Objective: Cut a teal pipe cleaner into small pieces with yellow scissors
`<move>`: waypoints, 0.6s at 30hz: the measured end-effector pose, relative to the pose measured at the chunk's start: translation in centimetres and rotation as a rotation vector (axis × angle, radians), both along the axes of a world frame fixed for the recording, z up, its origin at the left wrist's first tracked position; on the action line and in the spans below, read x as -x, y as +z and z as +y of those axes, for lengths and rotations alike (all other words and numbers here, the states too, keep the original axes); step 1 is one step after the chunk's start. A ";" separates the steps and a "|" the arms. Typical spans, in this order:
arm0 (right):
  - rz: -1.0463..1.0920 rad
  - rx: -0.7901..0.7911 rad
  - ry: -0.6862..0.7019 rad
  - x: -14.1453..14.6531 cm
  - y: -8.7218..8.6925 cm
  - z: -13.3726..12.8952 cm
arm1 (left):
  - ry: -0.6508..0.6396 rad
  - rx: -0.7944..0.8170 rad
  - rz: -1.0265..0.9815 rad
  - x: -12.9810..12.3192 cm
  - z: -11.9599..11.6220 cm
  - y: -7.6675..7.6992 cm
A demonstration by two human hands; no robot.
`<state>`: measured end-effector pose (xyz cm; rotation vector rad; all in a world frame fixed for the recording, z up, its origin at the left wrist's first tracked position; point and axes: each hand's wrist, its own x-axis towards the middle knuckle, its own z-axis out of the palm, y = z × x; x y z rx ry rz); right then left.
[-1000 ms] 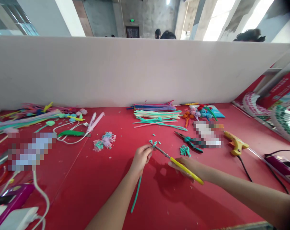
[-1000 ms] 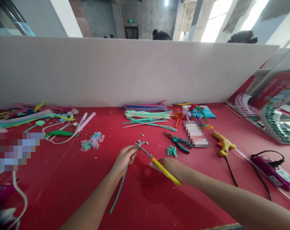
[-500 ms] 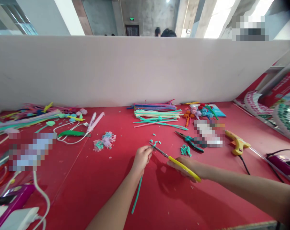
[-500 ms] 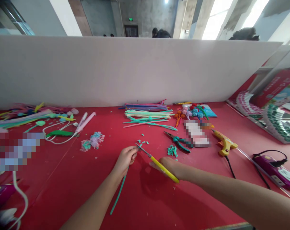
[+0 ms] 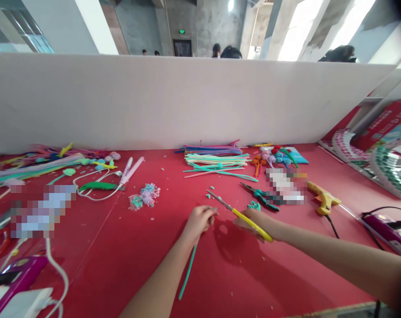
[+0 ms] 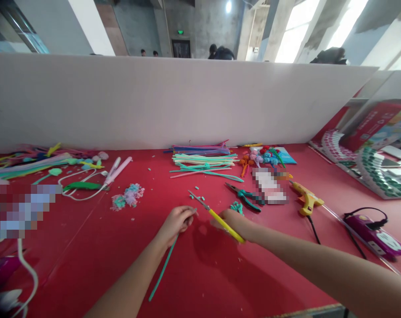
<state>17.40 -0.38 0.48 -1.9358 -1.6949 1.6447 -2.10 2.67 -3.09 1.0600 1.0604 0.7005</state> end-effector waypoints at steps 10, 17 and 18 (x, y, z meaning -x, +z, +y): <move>0.225 -0.203 -0.109 3.5 -0.4 1.0 | -0.160 -0.020 -0.080 -1.0 -1.5 1.3; 0.213 -0.300 -0.128 2.9 1.2 1.6 | -0.134 0.032 -0.004 -0.8 -1.4 1.7; 0.211 -0.303 -0.125 2.8 1.4 1.7 | -0.125 0.036 -0.005 -0.7 -1.4 1.6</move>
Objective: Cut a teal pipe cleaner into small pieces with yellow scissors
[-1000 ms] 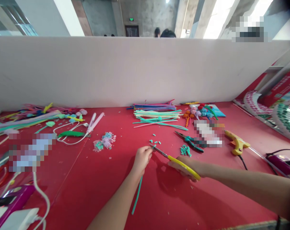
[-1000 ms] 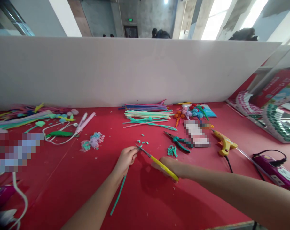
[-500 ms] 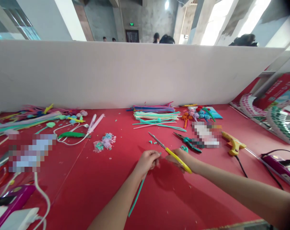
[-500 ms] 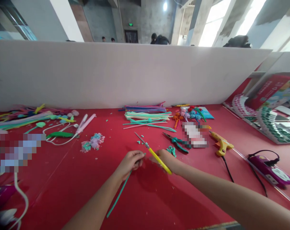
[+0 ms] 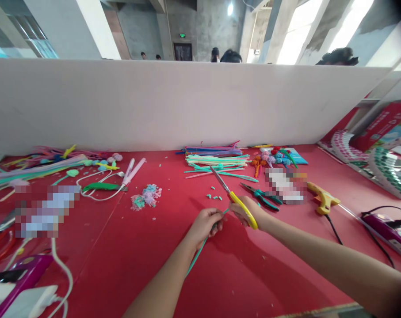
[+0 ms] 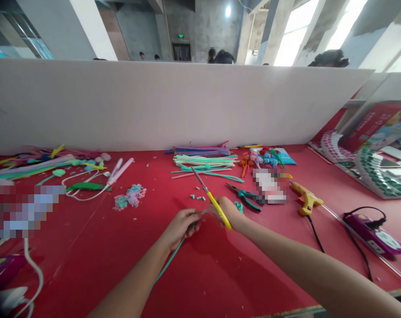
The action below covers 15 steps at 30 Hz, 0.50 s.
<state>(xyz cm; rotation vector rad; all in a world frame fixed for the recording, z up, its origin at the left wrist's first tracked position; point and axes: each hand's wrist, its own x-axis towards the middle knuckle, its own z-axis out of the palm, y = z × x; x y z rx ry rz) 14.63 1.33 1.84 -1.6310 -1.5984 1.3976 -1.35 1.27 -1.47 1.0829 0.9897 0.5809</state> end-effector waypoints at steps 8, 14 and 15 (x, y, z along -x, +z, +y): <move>-0.259 0.044 0.192 -3.1 0.0 -1.6 | 0.260 -0.080 -0.124 0.9 1.4 -1.5; -0.428 0.048 0.332 -3.4 2.0 -3.9 | 0.353 -0.117 -0.125 1.1 1.5 -1.7; -0.424 0.057 0.337 -3.2 2.0 -4.1 | 0.345 -0.110 -0.120 1.1 1.5 -1.6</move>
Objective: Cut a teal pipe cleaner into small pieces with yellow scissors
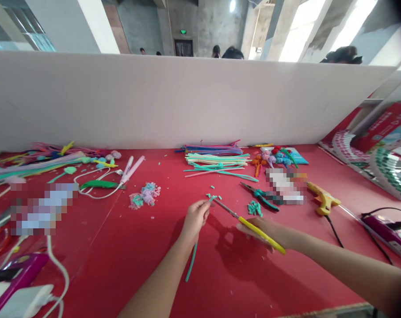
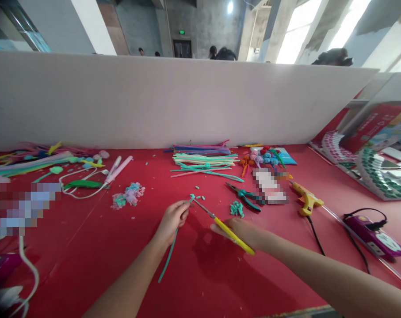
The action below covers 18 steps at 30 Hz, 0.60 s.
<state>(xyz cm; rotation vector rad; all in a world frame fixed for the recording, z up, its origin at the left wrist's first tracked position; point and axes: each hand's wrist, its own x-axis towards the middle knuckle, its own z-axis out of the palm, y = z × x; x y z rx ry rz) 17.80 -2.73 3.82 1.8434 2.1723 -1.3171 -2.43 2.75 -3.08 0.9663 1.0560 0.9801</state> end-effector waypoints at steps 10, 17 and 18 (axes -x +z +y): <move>0.146 -0.010 -0.063 0.4 -4.2 0.1 | -0.067 -0.003 -0.019 -0.1 -0.1 0.3; 0.141 0.006 -0.094 0.3 -4.3 -0.1 | -0.069 -0.014 -0.011 0.0 -0.1 0.3; 0.143 0.009 -0.095 0.3 -4.3 0.0 | -0.072 -0.013 -0.008 0.0 -0.1 0.3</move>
